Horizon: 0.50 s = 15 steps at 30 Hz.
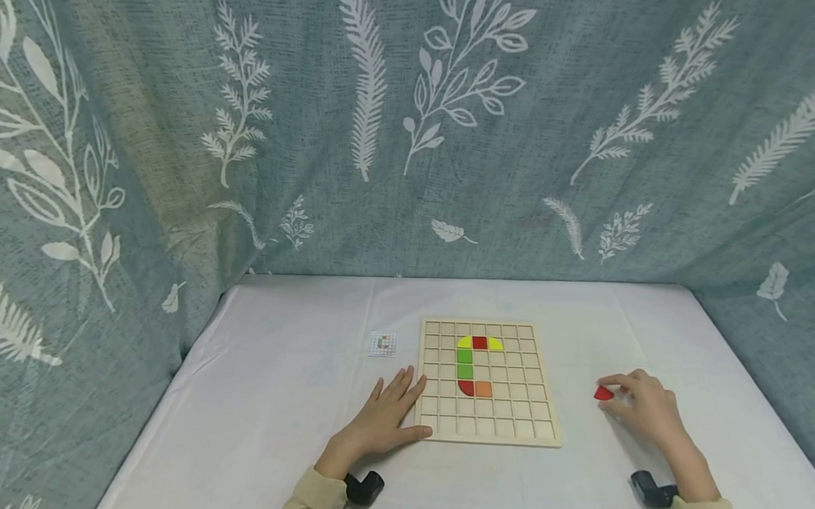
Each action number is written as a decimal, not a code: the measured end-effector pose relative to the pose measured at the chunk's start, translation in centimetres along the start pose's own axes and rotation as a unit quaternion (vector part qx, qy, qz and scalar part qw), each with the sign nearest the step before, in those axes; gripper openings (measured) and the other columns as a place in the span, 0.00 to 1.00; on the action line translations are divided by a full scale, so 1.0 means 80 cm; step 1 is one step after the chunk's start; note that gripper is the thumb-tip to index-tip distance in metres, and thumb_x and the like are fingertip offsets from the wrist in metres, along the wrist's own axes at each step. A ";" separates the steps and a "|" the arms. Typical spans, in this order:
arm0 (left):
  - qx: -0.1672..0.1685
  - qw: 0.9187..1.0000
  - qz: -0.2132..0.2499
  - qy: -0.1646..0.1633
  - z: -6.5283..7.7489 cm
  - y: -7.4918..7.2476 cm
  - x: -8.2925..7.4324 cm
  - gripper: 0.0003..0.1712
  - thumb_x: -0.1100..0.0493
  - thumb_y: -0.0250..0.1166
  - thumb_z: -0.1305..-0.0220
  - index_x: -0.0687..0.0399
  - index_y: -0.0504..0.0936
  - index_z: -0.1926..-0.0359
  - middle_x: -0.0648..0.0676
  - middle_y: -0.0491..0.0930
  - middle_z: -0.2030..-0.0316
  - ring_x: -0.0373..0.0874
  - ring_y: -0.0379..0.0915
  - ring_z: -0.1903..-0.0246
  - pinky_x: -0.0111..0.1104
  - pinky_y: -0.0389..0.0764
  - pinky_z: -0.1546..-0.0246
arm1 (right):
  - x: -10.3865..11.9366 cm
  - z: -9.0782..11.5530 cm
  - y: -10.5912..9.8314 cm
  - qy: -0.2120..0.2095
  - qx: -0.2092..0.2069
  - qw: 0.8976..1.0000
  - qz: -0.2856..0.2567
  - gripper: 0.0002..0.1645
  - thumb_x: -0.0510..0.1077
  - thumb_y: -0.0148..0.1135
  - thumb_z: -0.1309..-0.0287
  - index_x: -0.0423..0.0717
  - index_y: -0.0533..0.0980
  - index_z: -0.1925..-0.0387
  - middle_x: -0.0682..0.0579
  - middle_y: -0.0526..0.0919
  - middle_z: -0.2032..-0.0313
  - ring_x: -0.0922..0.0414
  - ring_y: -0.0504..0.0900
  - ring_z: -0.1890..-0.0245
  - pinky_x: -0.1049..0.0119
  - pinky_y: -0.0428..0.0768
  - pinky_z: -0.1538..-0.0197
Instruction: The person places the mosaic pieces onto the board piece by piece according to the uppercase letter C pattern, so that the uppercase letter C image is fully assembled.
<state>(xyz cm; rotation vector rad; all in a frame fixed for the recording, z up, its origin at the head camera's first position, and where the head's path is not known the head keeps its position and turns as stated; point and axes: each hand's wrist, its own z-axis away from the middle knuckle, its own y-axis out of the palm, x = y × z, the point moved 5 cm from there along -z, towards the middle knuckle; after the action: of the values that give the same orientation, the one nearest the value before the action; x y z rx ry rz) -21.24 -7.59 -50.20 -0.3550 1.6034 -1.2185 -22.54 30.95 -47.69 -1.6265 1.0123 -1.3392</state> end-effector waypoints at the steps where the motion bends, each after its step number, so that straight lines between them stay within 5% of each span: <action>1: 0.001 1.000 0.000 0.000 0.000 0.000 0.000 0.46 0.40 0.58 0.40 0.59 0.53 0.30 0.65 0.44 0.29 0.58 0.37 0.29 0.57 0.38 0.33 | -0.001 0.000 0.000 0.001 0.001 1.000 0.000 0.20 0.43 0.71 0.57 0.42 0.80 0.59 0.45 0.75 0.70 0.48 0.72 0.69 0.52 0.66 0.68; 15: 0.009 1.000 -0.002 -0.014 0.000 0.002 0.003 0.46 0.38 0.56 0.40 0.55 0.52 0.29 0.61 0.43 0.28 0.55 0.35 0.29 0.54 0.37 0.32 | -0.009 -0.004 0.003 0.011 0.012 1.000 -0.010 0.17 0.44 0.70 0.55 0.43 0.80 0.61 0.46 0.75 0.70 0.52 0.71 0.71 0.55 0.64 0.69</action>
<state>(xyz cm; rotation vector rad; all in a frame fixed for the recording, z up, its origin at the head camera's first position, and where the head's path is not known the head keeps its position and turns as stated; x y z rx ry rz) -21.33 -7.71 -50.45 -0.3632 1.5675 -1.2255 -22.94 31.52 -48.15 -1.6107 0.9918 -1.3791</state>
